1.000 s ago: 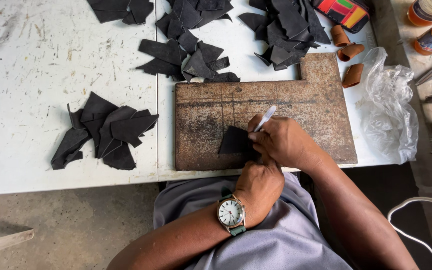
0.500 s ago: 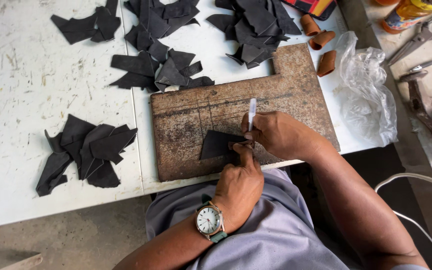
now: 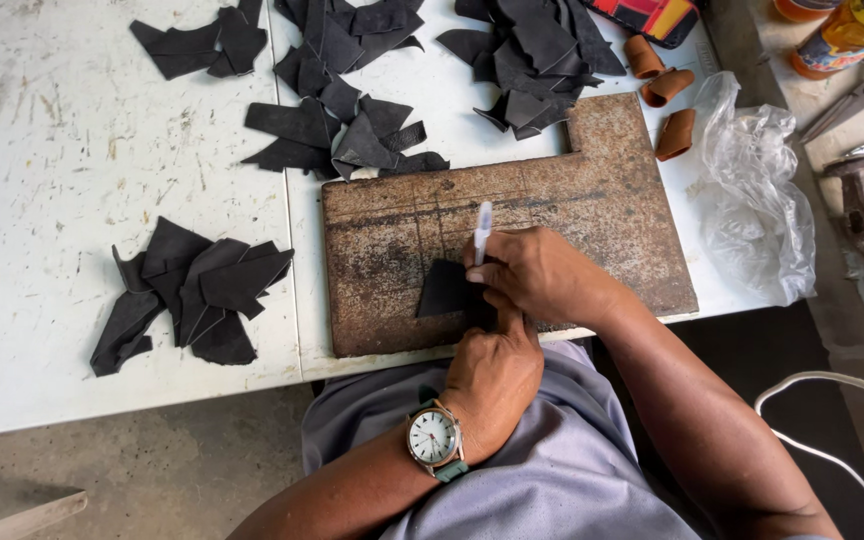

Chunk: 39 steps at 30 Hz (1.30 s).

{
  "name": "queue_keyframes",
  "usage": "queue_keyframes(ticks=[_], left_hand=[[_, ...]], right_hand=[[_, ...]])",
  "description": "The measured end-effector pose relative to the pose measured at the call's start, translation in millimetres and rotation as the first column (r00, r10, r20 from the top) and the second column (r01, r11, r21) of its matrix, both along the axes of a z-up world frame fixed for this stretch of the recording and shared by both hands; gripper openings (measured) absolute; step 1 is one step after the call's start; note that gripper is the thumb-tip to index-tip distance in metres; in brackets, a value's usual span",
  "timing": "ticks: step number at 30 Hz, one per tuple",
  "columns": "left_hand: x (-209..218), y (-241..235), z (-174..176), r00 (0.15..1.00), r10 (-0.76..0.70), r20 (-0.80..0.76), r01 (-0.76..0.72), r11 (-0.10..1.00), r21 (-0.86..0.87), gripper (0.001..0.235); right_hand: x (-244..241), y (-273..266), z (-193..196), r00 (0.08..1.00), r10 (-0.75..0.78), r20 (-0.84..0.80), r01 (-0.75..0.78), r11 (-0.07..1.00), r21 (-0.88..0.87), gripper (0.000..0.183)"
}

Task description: The person repeatedly places small black leather pieces on a worn wooden board and uses a white marker to draw lines or marks on them. The marked pieces are set aside on the table. The person handles the leather pieces one at a time throughout the clip.

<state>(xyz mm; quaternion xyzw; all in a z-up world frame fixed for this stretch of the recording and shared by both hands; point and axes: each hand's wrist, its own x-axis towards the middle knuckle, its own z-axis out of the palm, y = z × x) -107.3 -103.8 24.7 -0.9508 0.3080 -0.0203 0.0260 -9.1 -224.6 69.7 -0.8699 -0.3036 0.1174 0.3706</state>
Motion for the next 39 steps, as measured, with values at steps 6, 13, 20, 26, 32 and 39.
queue_keyframes(ticks=[6,13,20,26,32,39], left_hand=[[-1,-2,4,0.998,0.022,0.066,-0.025,0.999,0.038,0.043],[0,0,7,0.997,0.036,0.073,-0.038,0.999,0.023,0.039],[11,12,20,0.994,0.02,-0.103,-0.038,0.983,-0.177,0.02],[19,18,33,0.986,0.002,-0.169,-0.024,0.992,-0.124,0.021],[21,20,39,0.989,-0.015,-0.15,-0.008,0.989,-0.147,0.031],[21,21,37,0.993,-0.017,-0.114,-0.005,0.983,-0.184,0.032]], right_hand=[[-4,-8,-2,0.997,-0.061,-0.05,0.063,0.997,0.032,0.013],[-4,-14,2,0.998,-0.04,-0.046,0.041,0.999,0.024,0.012],[-9,-39,2,0.994,-0.113,0.004,0.113,0.993,-0.023,0.011],[-14,-43,-3,0.991,-0.13,0.012,0.131,0.991,-0.018,0.012],[-18,-48,-6,0.989,-0.135,0.056,0.133,0.99,0.036,0.011],[-20,-50,-8,0.986,-0.163,0.017,0.164,0.986,-0.019,0.013]])
